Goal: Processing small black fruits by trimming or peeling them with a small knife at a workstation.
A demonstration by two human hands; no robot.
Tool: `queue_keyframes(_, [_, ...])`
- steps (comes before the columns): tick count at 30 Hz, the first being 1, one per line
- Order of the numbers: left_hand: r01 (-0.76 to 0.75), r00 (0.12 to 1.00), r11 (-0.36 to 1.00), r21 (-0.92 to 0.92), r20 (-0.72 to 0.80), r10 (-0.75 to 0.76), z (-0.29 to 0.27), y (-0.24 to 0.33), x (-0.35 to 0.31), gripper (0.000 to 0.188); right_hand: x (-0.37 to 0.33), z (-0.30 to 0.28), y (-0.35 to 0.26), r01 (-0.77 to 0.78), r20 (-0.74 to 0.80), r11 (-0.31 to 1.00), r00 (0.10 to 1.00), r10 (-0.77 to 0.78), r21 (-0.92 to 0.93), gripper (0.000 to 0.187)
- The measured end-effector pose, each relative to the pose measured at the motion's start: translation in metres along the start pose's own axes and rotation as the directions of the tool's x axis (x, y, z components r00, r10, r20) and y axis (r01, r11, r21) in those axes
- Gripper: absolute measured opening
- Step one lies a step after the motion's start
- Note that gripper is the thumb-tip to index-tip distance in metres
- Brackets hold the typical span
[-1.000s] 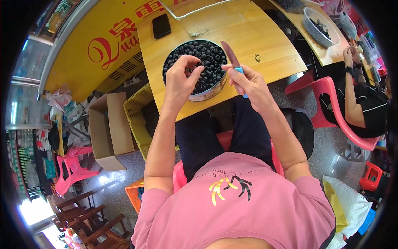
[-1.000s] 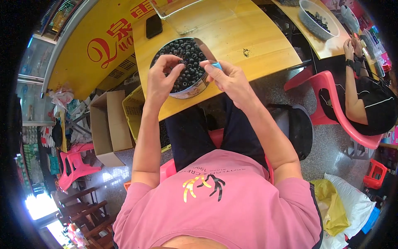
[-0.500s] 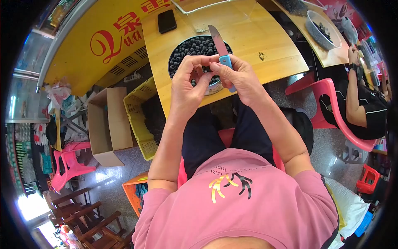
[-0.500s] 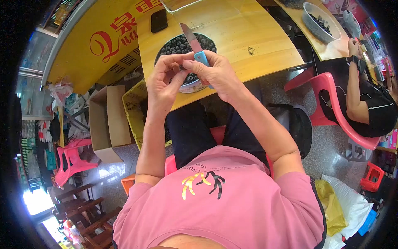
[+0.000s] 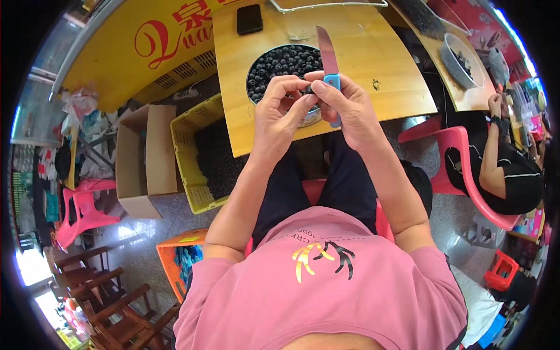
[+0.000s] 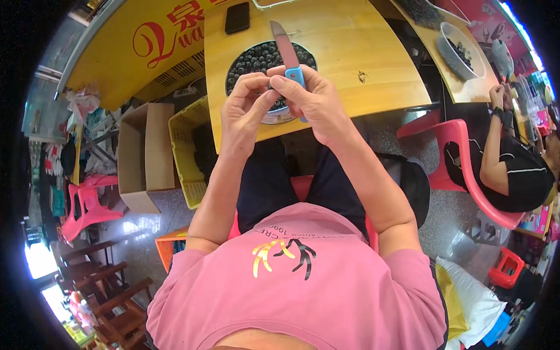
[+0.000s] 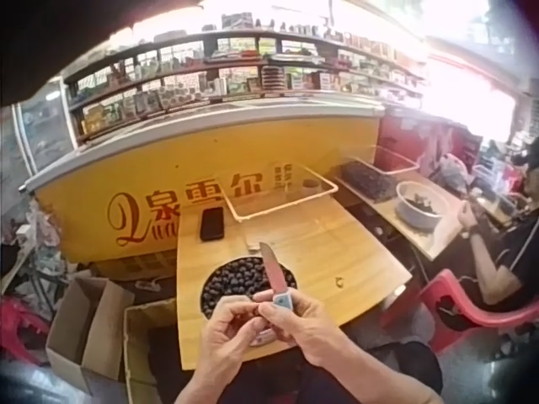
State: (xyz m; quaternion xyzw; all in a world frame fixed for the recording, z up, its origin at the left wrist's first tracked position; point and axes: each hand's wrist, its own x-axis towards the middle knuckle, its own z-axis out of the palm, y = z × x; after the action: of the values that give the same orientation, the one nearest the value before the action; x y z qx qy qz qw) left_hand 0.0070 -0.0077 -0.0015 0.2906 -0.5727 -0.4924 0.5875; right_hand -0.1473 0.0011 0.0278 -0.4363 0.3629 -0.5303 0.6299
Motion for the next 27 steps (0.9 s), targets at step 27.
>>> queue_keyframes(27, [0.115,0.993,0.970,-0.213,0.022,-0.113,-0.007,0.008,0.003,0.019,-0.004,-0.011,-0.016,0.535,0.353,0.262,0.782,-0.514,-0.803,0.021])
